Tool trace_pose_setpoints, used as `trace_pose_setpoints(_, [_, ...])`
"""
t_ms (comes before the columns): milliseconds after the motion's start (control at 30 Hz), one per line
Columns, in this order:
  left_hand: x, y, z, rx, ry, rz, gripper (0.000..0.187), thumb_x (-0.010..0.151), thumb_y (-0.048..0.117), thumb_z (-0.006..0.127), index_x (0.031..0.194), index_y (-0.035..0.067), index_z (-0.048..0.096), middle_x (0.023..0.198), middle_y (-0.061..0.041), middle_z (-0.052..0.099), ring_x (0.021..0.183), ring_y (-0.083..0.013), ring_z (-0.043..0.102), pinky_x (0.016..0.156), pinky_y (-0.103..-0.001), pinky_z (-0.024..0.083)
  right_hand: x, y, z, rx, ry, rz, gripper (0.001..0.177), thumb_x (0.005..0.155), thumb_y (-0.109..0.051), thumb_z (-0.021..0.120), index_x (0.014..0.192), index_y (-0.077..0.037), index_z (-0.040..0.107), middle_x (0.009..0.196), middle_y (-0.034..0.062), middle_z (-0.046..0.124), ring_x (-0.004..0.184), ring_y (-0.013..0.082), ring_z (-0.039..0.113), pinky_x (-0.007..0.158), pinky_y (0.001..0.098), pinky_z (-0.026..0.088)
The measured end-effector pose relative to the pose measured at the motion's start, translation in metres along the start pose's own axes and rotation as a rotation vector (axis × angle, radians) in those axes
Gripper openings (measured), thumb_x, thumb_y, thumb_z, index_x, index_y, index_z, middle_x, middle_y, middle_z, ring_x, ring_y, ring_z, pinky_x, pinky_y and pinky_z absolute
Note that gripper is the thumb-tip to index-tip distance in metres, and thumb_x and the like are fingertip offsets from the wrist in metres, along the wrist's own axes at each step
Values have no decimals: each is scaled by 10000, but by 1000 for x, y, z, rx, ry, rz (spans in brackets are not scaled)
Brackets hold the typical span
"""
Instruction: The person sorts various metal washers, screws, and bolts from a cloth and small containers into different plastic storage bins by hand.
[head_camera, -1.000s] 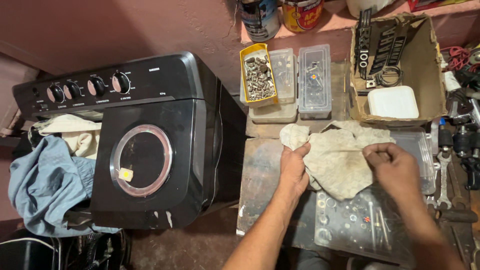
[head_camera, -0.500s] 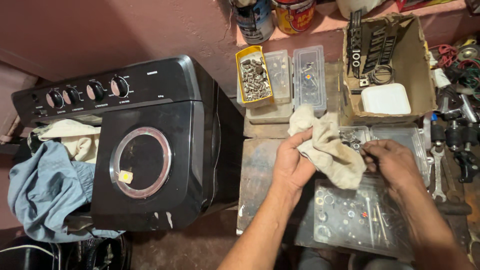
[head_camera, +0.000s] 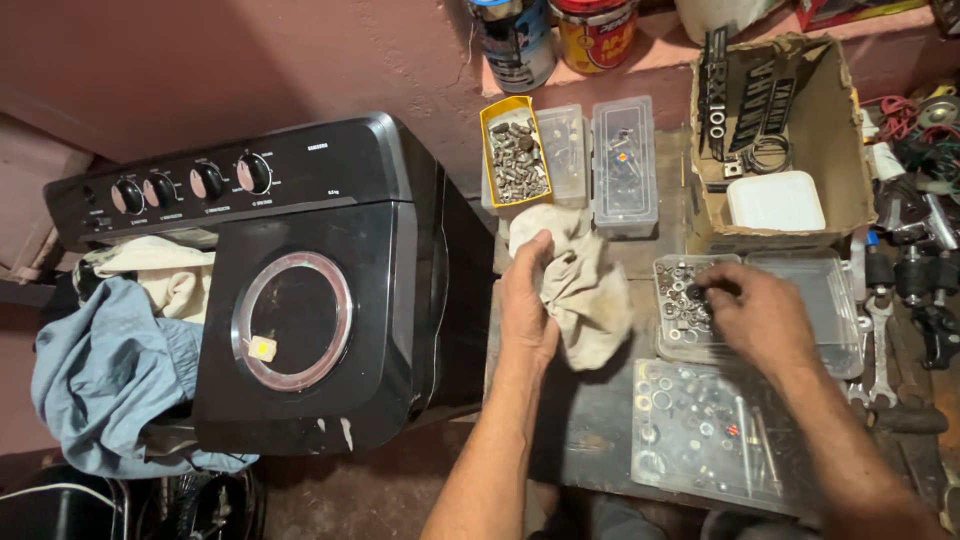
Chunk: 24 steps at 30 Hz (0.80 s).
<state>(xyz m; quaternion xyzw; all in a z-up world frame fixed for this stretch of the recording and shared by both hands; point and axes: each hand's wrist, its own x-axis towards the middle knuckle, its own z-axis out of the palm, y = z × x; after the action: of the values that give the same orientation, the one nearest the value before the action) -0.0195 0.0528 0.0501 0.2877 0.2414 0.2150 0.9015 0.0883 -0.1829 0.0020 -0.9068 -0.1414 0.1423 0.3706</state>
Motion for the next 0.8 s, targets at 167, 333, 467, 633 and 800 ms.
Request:
trace_pose_setpoints(167, [-4, -9, -23, 129, -49, -90, 311, 973, 262, 720, 1116, -8, 664, 888, -73, 688, 731, -192, 657, 652, -341, 560, -15, -22, -8, 140, -27, 277, 320, 935, -327, 822, 1151, -91, 812, 1007, 101, 788, 887, 243, 696, 821, 465, 564])
trace_pose_setpoints(333, [-13, -15, 3, -40, -105, -240, 337, 957, 252, 671, 1191, 9, 665, 1001, -75, 736, 858, -177, 707, 766, -326, 588, -42, -70, 20, 676, -345, -15, 897, 662, -187, 865, 1455, -224, 447, 1244, 44, 664, 1047, 105, 674, 931, 307, 549])
trace_pose_setpoints(467, [-13, -16, 13, 6, -170, -288, 382, 955, 233, 648, 1226, -36, 657, 1055, -108, 746, 915, -213, 724, 823, -350, 599, -49, -83, 44, 491, -128, -266, 721, 763, -29, 750, 1436, -48, 491, 1203, 115, 706, 1082, 170, 667, 940, 341, 508])
trace_pose_setpoints(633, [-9, -18, -1, 499, -208, -103, 364, 974, 174, 636, 1225, -84, 687, 1064, -99, 748, 922, -164, 707, 816, -302, 564, -45, -71, 57, 899, 8, 71, 416, 872, 50, 610, 1280, 12, 677, 1082, 95, 760, 923, 157, 699, 817, 298, 555])
trace_pose_setpoints(800, [-23, -29, -5, 455, -143, -116, 404, 891, 79, 713, 1284, 41, 630, 1058, -33, 735, 895, -111, 689, 785, -278, 556, -48, -69, 54, 1068, -23, 25, 449, 858, 25, 633, 1306, 12, 648, 1060, 60, 725, 853, 111, 650, 731, 248, 519])
